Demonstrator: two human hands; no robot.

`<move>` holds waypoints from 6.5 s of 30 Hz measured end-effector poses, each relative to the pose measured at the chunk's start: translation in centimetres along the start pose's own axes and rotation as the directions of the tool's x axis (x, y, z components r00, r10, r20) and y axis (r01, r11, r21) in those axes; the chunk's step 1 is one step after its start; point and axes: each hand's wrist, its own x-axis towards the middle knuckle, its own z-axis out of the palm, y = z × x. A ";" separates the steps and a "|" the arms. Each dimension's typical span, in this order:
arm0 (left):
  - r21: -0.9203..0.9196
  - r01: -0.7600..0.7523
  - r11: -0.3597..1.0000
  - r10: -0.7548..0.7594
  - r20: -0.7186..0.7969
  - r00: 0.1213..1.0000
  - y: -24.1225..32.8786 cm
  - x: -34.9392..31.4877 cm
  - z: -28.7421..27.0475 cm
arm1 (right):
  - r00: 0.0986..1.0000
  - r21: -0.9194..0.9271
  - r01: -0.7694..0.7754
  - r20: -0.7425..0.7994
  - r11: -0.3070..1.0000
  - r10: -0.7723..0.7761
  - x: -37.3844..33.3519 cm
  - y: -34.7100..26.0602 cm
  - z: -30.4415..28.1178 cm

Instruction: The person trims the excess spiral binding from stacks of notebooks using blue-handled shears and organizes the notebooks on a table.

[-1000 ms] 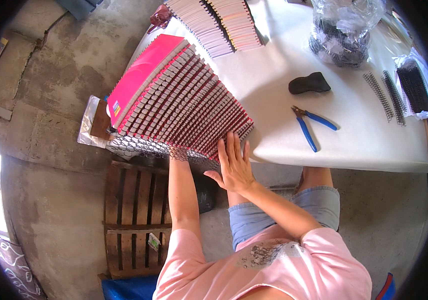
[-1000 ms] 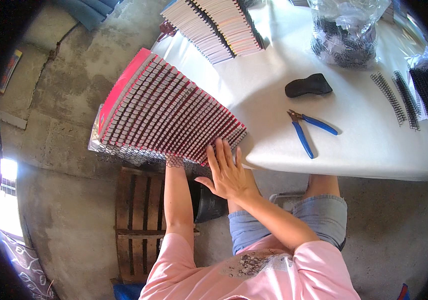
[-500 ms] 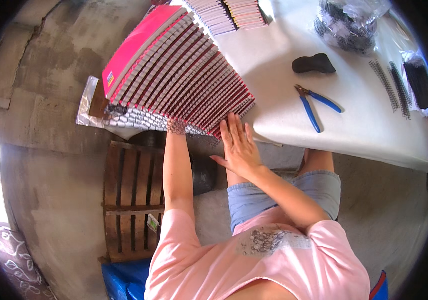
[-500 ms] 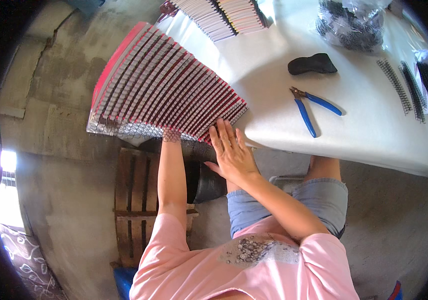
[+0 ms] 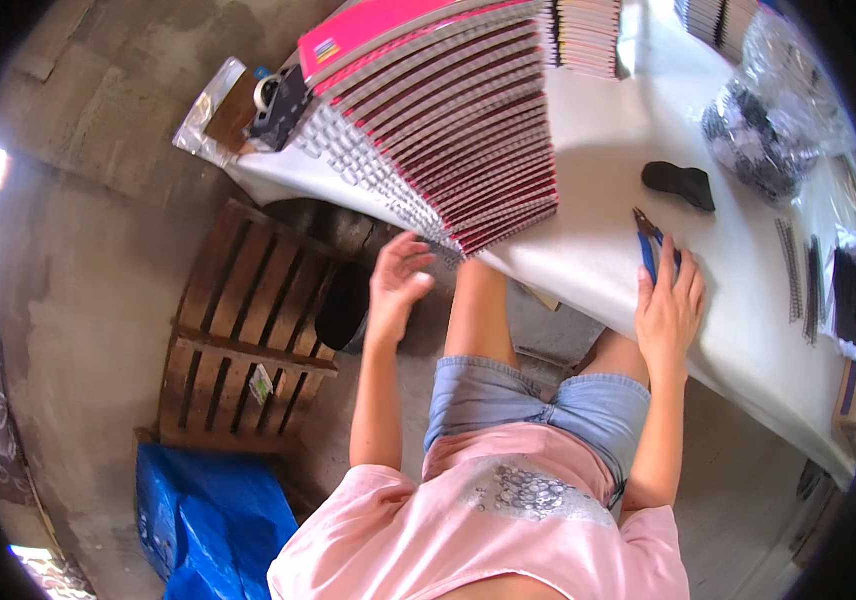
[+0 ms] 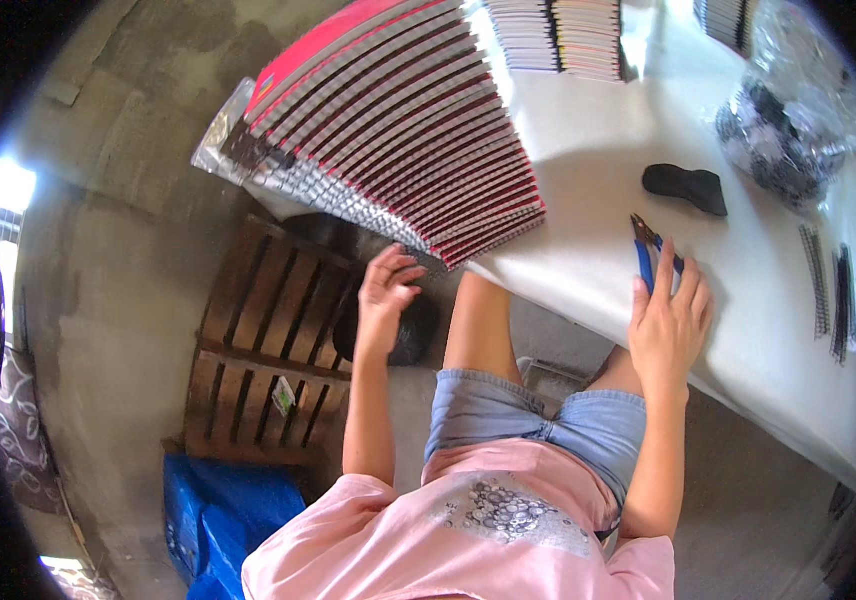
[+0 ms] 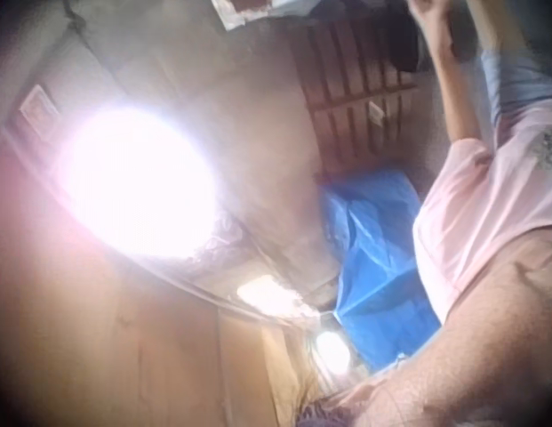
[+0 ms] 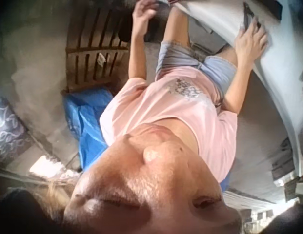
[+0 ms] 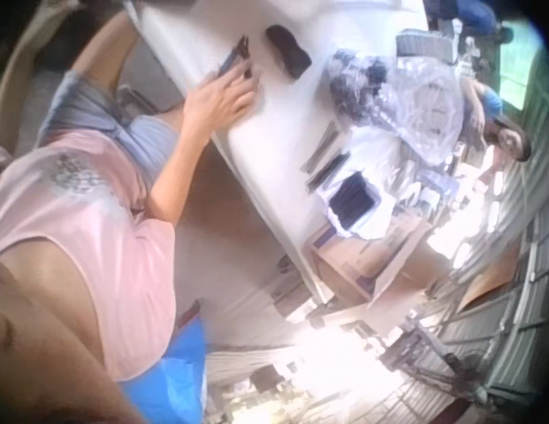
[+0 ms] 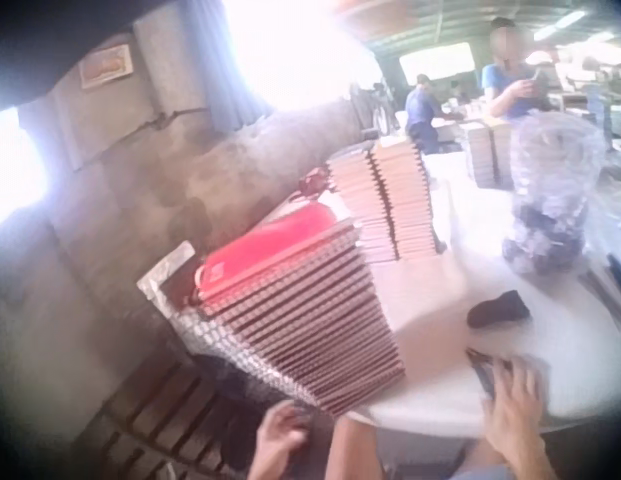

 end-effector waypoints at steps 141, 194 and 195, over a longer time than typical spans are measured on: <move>-0.090 -0.230 0.969 0.171 -0.426 0.888 -0.2 1.7 7.4 | 0.971 0.396 0.237 -0.081 0.887 -0.224 0.3 -15.4 -0.6; -0.460 -0.080 0.885 -0.089 -0.335 0.938 3.4 1.5 6.9 | 0.964 0.490 0.262 -0.097 0.831 -0.247 1.4 -15.7 -2.0; -0.402 -0.116 0.908 -0.032 -0.344 0.938 3.2 1.5 7.0 | 0.965 0.502 0.255 -0.083 0.826 -0.247 1.4 -15.7 -2.0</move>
